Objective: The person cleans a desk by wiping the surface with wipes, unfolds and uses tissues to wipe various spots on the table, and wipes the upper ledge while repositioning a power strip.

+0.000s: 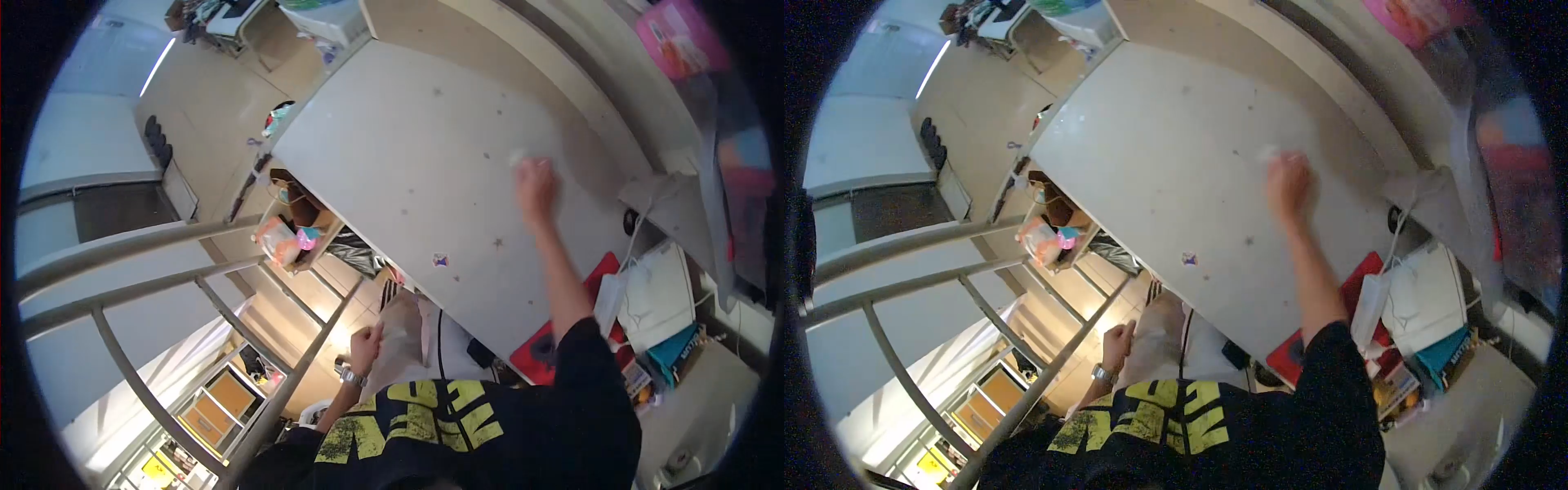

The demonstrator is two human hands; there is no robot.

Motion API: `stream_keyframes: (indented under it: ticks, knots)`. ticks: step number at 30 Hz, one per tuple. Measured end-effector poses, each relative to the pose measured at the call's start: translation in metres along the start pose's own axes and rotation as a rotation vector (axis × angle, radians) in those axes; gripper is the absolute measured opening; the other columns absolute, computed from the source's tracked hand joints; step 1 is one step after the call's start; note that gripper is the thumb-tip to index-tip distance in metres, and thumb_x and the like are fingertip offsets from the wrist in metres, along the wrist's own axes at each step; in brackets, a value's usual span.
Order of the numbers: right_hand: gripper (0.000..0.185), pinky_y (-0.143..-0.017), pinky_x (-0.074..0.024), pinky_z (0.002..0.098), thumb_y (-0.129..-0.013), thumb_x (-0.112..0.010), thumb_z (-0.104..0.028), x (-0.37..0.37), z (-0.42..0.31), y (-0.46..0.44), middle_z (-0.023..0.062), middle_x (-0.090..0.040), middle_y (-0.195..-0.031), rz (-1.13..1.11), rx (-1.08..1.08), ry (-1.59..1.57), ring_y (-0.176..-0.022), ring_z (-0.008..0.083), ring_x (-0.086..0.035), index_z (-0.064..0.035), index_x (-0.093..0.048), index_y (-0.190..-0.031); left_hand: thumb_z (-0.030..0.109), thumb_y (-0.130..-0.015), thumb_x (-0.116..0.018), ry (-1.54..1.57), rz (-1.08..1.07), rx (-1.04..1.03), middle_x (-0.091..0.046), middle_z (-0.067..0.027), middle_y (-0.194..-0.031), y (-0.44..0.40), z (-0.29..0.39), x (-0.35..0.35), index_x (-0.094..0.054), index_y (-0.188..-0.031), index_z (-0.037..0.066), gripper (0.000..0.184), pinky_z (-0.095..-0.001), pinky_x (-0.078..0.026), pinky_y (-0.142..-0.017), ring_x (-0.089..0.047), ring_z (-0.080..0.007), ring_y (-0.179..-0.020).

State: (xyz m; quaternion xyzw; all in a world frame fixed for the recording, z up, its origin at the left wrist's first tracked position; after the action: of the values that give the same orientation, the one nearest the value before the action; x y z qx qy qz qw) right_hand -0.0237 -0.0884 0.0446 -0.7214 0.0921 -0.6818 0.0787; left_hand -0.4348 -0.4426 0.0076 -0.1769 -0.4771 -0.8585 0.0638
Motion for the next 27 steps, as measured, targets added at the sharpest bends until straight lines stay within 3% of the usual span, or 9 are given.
stream_keyframes:
  ticks: [5,7,10,13,14,16,20,24,27]
  knots:
    - [0.016,-0.07,-0.0487,0.0434,-0.088,-0.058,-0.016,-0.011,0.039,-0.121,0.0189,-0.063,-0.085,0.227,-0.135,0.006,-0.076,0.0346,-0.06,-0.0006,-0.063,-0.089,0.032,-0.092,-0.061,-0.145,0.075,-0.02,-0.066,-0.0078,-0.067,0.019,-0.022,0.023,-0.066,-0.073,-0.003,0.04,-0.0292,-0.048,-0.056,-0.06,-0.0137,-0.056]
    - [0.017,-0.07,-0.0501,0.0421,-0.088,-0.058,-0.017,-0.063,0.009,-0.141,0.0195,-0.064,-0.081,0.084,-0.233,-0.089,-0.074,0.0336,-0.062,-0.0013,-0.064,-0.089,0.027,-0.093,-0.06,0.01,-0.01,-0.042,-0.068,-0.0086,-0.074,0.026,-0.041,0.02,-0.067,-0.081,-0.003,0.033,-0.0283,-0.05,-0.064,-0.062,-0.0137,-0.066]
    - [0.02,-0.07,-0.0522,0.044,-0.09,-0.054,-0.022,-0.043,-0.168,-0.096,0.0168,-0.062,-0.095,0.054,0.245,-0.263,-0.091,0.0336,-0.061,-0.0047,-0.061,-0.096,0.02,-0.094,-0.059,0.158,-0.134,-0.065,-0.069,-0.009,-0.085,0.014,-0.06,0.006,-0.066,-0.093,-0.004,0.025,-0.0276,-0.051,-0.073,-0.064,-0.0139,-0.078]
    - [0.02,-0.068,-0.0521,0.0442,-0.091,-0.053,-0.023,-0.029,-0.206,-0.115,0.0153,-0.062,-0.091,-0.037,0.351,-0.216,-0.087,0.033,-0.062,-0.0053,-0.062,-0.094,0.02,-0.095,-0.058,0.151,-0.172,0.036,-0.069,-0.0083,-0.089,0.03,-0.041,0.007,-0.064,-0.099,-0.003,0.025,-0.0275,-0.05,-0.078,-0.065,-0.0142,-0.085]
    - [0.014,-0.076,-0.0522,0.0458,-0.086,-0.056,-0.015,-0.035,-0.182,-0.153,0.0168,-0.062,-0.089,-0.083,0.156,-0.284,-0.088,0.0327,-0.061,-0.0061,-0.065,-0.092,0.021,-0.095,-0.059,0.17,-0.156,0.031,-0.069,-0.0082,-0.089,0.032,-0.037,0.011,-0.065,-0.1,-0.003,0.025,-0.0275,-0.05,-0.078,-0.065,-0.0142,-0.085]
    - [0.019,-0.063,-0.05,0.0433,-0.091,-0.052,-0.018,-0.048,-0.144,-0.202,0.0165,-0.061,-0.081,0.305,0.121,-0.231,-0.076,0.0312,-0.062,-0.0036,-0.063,-0.084,0.021,-0.095,-0.059,0.21,-0.124,0.026,-0.069,-0.008,-0.089,0.036,-0.043,0.018,-0.065,-0.1,-0.003,0.025,-0.0273,-0.05,-0.078,-0.065,-0.0142,-0.085]
    - [0.022,-0.071,-0.0512,0.0442,-0.094,-0.049,-0.02,-0.055,-0.24,-0.127,0.0179,-0.064,-0.089,-0.223,0.033,-0.476,-0.085,0.0313,-0.063,-0.0029,-0.061,-0.089,0.02,-0.095,-0.059,0.274,-0.073,0.184,-0.069,-0.0078,-0.088,0.031,-0.102,0.024,-0.065,-0.101,-0.003,0.024,-0.026,-0.052,-0.075,-0.065,-0.0138,-0.082]
    - [0.032,-0.085,-0.0504,0.0434,-0.094,-0.053,-0.028,-0.095,-0.313,0.0,0.0138,-0.066,-0.099,0.607,-0.167,-0.284,-0.096,0.03,-0.063,-0.0025,-0.061,-0.11,0.02,-0.096,-0.057,0.213,-0.188,0.177,-0.069,-0.0083,-0.088,0.034,-0.04,0.019,-0.064,-0.102,-0.003,0.024,-0.0261,-0.052,-0.073,-0.065,-0.0139,-0.079]
    - [0.027,-0.079,-0.0497,0.043,-0.093,-0.056,-0.028,-0.04,-0.305,-0.002,0.0147,-0.065,-0.091,-0.091,0.358,-0.967,-0.092,0.0316,-0.062,-0.0027,-0.063,-0.1,0.022,-0.097,-0.056,0.319,-0.11,-0.045,-0.069,-0.0087,-0.09,0.021,-0.028,0.033,-0.061,-0.106,-0.003,0.027,-0.0266,-0.05,-0.073,-0.064,-0.0141,-0.08]
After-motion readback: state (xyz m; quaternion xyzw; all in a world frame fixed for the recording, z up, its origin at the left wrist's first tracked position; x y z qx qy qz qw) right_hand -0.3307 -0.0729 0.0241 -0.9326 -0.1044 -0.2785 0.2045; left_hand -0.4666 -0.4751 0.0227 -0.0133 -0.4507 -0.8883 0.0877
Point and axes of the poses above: each hand's wrist, its own y-axis away from the middle knuckle, its own x-axis out of the back of the hand, z = x × y, the point moved 7 cm from there along -y, towards the middle knuckle
